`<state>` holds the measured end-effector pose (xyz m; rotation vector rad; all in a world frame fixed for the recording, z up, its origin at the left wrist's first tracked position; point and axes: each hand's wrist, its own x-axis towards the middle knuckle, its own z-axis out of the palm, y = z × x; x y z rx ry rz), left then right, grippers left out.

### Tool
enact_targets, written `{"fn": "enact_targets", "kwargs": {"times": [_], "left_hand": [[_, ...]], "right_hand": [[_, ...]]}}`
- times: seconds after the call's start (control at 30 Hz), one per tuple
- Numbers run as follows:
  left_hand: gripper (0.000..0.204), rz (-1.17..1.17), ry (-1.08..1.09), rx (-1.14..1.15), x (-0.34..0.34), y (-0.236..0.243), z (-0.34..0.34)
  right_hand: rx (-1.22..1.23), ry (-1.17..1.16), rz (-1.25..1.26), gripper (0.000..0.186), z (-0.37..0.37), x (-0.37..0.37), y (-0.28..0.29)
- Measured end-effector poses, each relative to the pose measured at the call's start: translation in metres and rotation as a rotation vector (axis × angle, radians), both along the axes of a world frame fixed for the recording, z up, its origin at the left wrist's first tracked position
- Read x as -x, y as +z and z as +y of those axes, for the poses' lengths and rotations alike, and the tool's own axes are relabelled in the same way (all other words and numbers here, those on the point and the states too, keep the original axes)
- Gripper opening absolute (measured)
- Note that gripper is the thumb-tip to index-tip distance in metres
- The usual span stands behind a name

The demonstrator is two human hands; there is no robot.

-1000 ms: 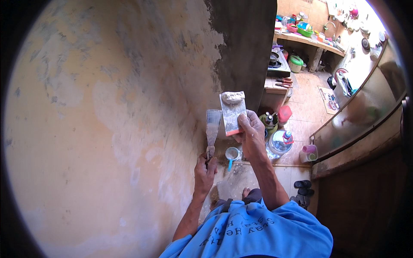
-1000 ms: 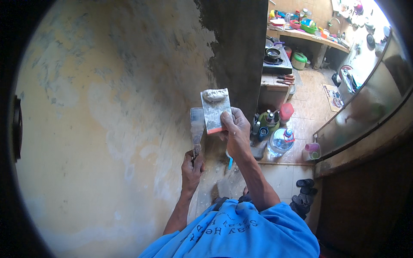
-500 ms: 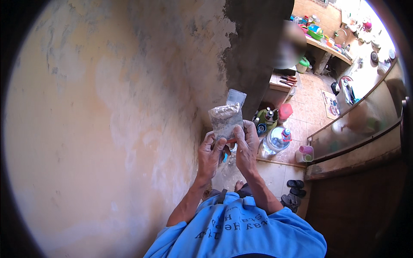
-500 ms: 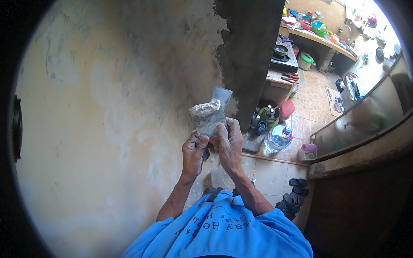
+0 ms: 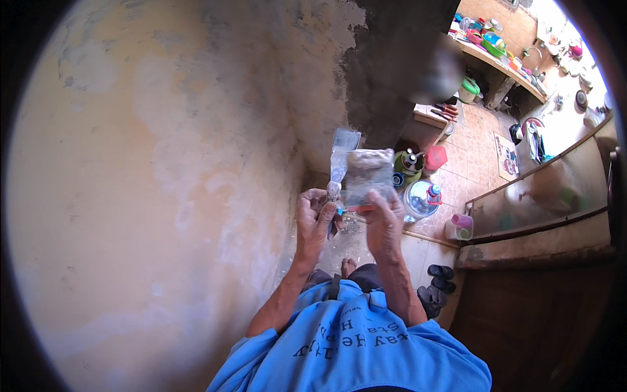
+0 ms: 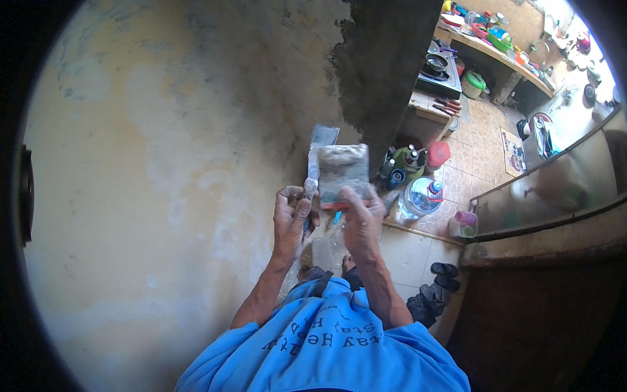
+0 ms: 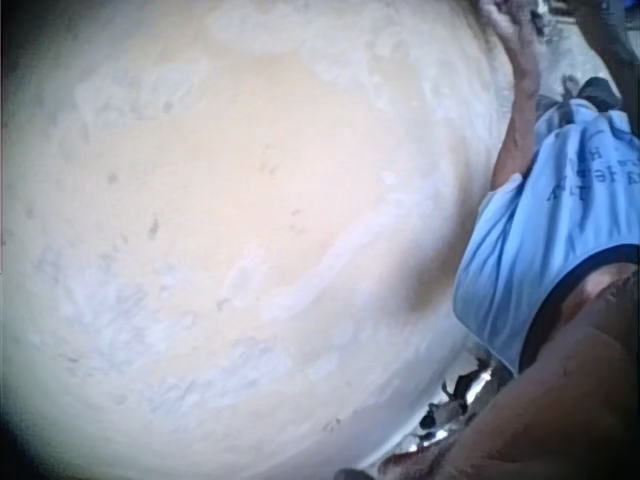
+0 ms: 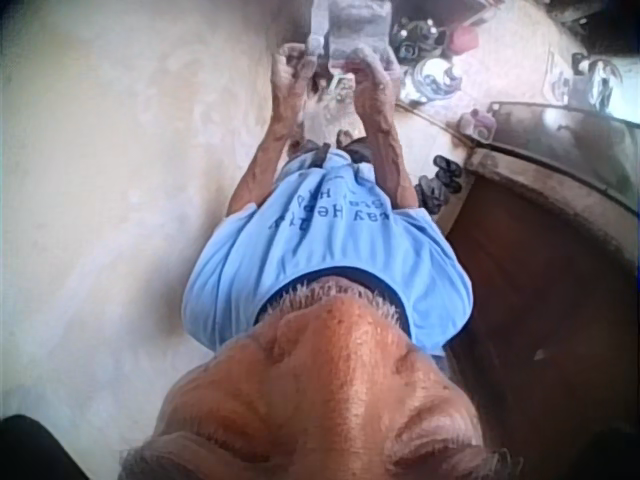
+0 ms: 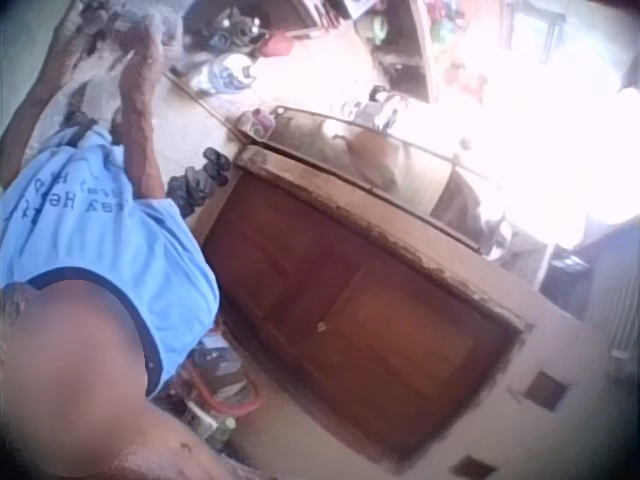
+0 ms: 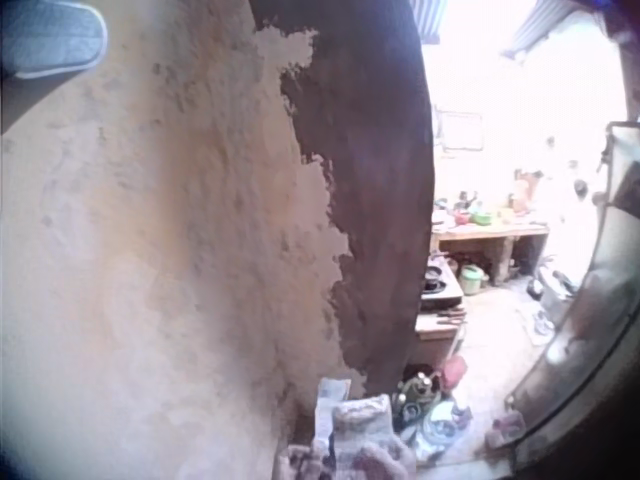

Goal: The person mixes putty in a small bucket using a scraper and then applies the putty to a damaged section of an indoor wall using a larger scraper.

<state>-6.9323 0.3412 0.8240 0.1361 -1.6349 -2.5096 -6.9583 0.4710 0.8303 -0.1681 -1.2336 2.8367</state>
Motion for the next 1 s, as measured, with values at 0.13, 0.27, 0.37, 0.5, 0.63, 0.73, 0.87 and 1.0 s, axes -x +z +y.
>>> {"fn": "enact_targets", "kwargs": {"times": [0.13, 0.27, 0.37, 0.5, 0.63, 0.73, 0.87, 1.0], "left_hand": [[0.036, -0.115, -0.026, 0.041, -0.005, -0.014, 0.000], [0.039, -0.195, -0.109, 0.012, -0.009, -0.016, 0.010], [0.039, -0.219, -0.125, 0.015, -0.011, -0.004, 0.019], [0.042, -0.228, -0.154, -0.011, -0.011, 0.006, 0.022], [0.042, -0.214, -0.149, -0.004, -0.011, 0.013, 0.024], [0.042, -0.170, -0.125, 0.061, -0.014, 0.002, 0.020], [0.043, -0.133, -0.086, 0.094, -0.016, -0.001, 0.017], [0.042, -0.123, -0.062, 0.130, -0.016, -0.007, 0.016]], "right_hand": [[-0.138, -0.075, 0.094, 0.028, 0.065, 0.028, -0.013], [-0.605, -0.101, 0.289, 0.025, 0.116, 0.065, -0.005], [-0.825, -0.009, 0.457, 0.022, 0.120, 0.089, 0.005], [-0.984, 0.152, 0.506, 0.023, 0.114, 0.100, 0.017], [-1.072, 0.101, 0.762, 0.027, 0.110, 0.110, 0.017], [-1.096, 0.073, 0.826, 0.028, 0.104, 0.113, 0.020], [-1.123, 0.022, 0.905, 0.032, 0.098, 0.118, 0.013], [-1.160, -0.052, 0.971, 0.036, 0.092, 0.128, -0.006]]}}
